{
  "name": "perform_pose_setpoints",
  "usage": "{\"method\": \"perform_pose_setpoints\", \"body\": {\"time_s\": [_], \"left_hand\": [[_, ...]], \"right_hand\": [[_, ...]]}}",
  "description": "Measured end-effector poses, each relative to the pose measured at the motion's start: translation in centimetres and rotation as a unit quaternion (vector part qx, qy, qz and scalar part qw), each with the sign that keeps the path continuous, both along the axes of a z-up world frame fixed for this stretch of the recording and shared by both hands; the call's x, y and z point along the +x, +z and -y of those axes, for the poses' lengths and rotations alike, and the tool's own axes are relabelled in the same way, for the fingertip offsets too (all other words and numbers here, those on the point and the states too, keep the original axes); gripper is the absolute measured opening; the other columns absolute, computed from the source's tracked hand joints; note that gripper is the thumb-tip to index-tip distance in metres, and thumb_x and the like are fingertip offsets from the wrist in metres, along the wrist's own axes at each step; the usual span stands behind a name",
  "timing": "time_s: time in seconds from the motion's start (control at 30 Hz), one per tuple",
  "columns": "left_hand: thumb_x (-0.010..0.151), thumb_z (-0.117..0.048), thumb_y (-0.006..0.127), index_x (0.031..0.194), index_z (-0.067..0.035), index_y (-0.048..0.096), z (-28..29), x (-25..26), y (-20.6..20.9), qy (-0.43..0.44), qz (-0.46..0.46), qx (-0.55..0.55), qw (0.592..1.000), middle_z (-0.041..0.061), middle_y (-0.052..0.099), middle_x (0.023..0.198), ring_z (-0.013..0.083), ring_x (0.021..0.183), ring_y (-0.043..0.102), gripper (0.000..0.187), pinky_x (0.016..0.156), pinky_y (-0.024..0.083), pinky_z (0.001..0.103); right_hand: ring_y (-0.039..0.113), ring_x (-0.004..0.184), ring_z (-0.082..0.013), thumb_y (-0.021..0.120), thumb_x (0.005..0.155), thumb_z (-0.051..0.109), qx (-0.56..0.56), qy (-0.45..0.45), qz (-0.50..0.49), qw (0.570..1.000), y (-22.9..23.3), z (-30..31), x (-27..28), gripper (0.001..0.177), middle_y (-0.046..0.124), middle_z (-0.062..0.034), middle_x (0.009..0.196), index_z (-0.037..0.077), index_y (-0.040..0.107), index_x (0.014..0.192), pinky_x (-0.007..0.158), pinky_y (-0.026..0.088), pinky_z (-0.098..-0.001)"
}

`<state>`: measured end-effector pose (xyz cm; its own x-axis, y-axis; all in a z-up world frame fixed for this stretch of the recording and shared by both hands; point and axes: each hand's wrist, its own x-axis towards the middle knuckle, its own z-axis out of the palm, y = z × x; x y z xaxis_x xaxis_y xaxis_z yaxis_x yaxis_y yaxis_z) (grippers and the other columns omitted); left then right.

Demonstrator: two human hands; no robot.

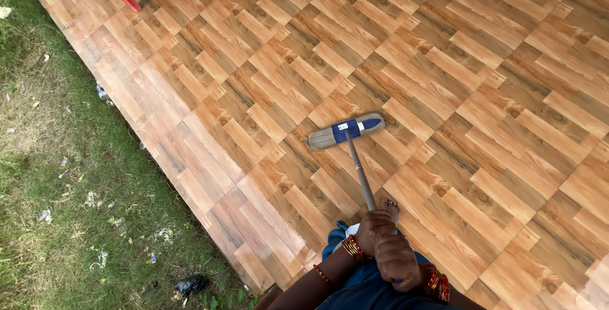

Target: The person mops a tiled floor using a flat mop with a blue and grey head. They move the mop back and forth across the surface, covering a large area of the room.

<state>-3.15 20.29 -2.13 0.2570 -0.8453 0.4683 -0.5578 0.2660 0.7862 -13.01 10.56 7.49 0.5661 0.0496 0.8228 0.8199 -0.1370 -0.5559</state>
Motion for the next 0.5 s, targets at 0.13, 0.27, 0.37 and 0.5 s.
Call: {"method": "perform_pose_setpoints", "body": {"time_s": [0.13, 0.27, 0.37, 0.5], "left_hand": [[0.083, -0.013, 0.069, 0.074, -0.008, 0.055, 2.4, 2.4, 0.3, 0.021, 0.033, -0.043, 0.998, 0.008, 0.058, 0.073, 0.027, 0.074, 0.061, 0.018, 0.072, 0.05, 0.04], [0.086, -0.017, 0.072, 0.077, -0.009, 0.058, 5.2, 5.6, -2.1, 0.05, 0.082, -0.038, 0.995, 0.006, 0.061, 0.075, 0.0271, 0.077, 0.064, 0.018, 0.076, 0.052, 0.04], [0.086, -0.02, 0.073, 0.071, -0.01, 0.051, 6.3, 8.4, -5.2, 0.08, 0.139, 0.043, 0.986, 0.006, 0.058, 0.074, 0.0279, 0.079, 0.062, 0.029, 0.076, 0.051, 0.04], [0.086, -0.021, 0.071, 0.074, -0.01, 0.051, 5.9, 11.3, -8.3, 0.082, 0.161, 0.099, 0.979, 0.006, 0.057, 0.081, 0.0279, 0.09, 0.061, 0.025, 0.084, 0.052, 0.039]], "right_hand": [[0.054, 0.055, -0.0245, 0.055, 0.075, 0.013, -0.055, 0.007, 0.0, 0.998, -1.7, 3.1, 2.0, 0.016, 0.054, -0.004, 0.062, 0.015, 0.046, 0.061, 0.062, 0.048, -0.0363], [0.049, 0.054, -0.0269, 0.06, 0.063, 0.022, -0.072, 0.013, -0.016, 0.997, -5.7, 5.7, 5.5, 0.02, 0.044, -0.0058, 0.059, 0.012, 0.044, 0.059, 0.059, 0.043, -0.0373], [0.048, 0.055, -0.0285, 0.064, 0.057, 0.023, -0.124, -0.015, -0.106, 0.987, -9.4, 7.2, 7.3, 0.028, 0.041, -0.0071, 0.057, 0.01, 0.039, 0.056, 0.06, 0.041, -0.0375], [0.05, 0.058, -0.0286, 0.065, 0.057, 0.013, -0.162, -0.033, -0.17, 0.972, -12.8, 7.0, 9.7, 0.026, 0.042, -0.0066, 0.056, 0.009, 0.039, 0.055, 0.065, 0.043, -0.0364]]}}
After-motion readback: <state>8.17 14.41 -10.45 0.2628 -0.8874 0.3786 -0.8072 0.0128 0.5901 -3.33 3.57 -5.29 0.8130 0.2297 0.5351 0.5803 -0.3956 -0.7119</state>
